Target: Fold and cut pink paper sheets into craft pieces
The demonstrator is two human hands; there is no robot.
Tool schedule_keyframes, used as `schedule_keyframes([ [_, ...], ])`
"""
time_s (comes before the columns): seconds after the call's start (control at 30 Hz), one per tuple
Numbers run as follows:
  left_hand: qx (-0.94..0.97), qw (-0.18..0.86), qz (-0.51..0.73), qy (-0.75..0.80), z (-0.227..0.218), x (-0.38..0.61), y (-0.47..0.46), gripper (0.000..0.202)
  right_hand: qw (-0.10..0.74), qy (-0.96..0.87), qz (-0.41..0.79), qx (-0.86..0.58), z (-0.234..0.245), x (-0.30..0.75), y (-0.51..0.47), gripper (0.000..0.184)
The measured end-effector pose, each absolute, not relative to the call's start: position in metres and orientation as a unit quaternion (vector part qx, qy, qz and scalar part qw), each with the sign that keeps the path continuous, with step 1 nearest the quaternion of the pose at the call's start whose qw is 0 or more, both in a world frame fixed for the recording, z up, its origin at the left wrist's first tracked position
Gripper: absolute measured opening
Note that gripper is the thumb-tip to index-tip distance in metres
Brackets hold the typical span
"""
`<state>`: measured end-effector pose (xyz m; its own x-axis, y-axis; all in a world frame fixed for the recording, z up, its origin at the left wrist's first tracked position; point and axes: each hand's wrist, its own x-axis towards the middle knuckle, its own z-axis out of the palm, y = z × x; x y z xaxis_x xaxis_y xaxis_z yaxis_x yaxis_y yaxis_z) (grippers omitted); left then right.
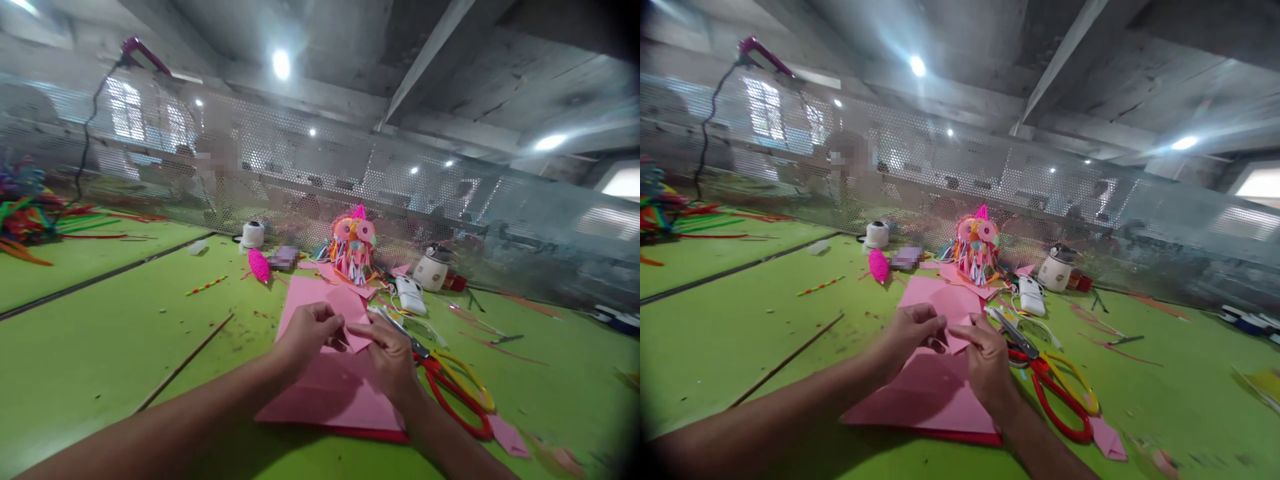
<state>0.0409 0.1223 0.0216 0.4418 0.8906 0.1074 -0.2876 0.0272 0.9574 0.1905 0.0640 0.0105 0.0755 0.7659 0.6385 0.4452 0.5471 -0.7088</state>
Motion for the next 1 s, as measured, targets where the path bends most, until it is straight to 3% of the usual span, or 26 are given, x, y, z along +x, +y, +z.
schedule_keyframes([
  [0.27, 0.671, 0.545, 0.443, 0.237, 0.027, 0.035, 0.126, 0.018, 0.605, -0.632, 0.286, -0.392, 0.029, 0.195, 0.057, 0.054],
  [0.37, 0.742, 0.481, 0.4, 0.239, 0.025, 0.033, 0.121, 0.016, 0.606, -0.588, 0.324, -0.426, 0.039, 0.196, 0.057, 0.041],
  [0.47, 0.783, 0.44, 0.365, 0.244, 0.024, 0.032, 0.116, 0.016, 0.55, -0.582, 0.386, -0.457, 0.044, 0.198, 0.058, 0.033],
  [0.83, 0.714, 0.588, 0.317, 0.21, 0.029, 0.035, 0.112, 0.026, 0.569, -0.52, 0.474, -0.426, 0.029, 0.202, 0.062, 0.027],
  [1.0, 0.673, 0.633, 0.304, 0.23, 0.029, 0.035, 0.114, 0.03, 0.573, -0.518, 0.446, -0.452, 0.026, 0.198, 0.062, 0.032],
])
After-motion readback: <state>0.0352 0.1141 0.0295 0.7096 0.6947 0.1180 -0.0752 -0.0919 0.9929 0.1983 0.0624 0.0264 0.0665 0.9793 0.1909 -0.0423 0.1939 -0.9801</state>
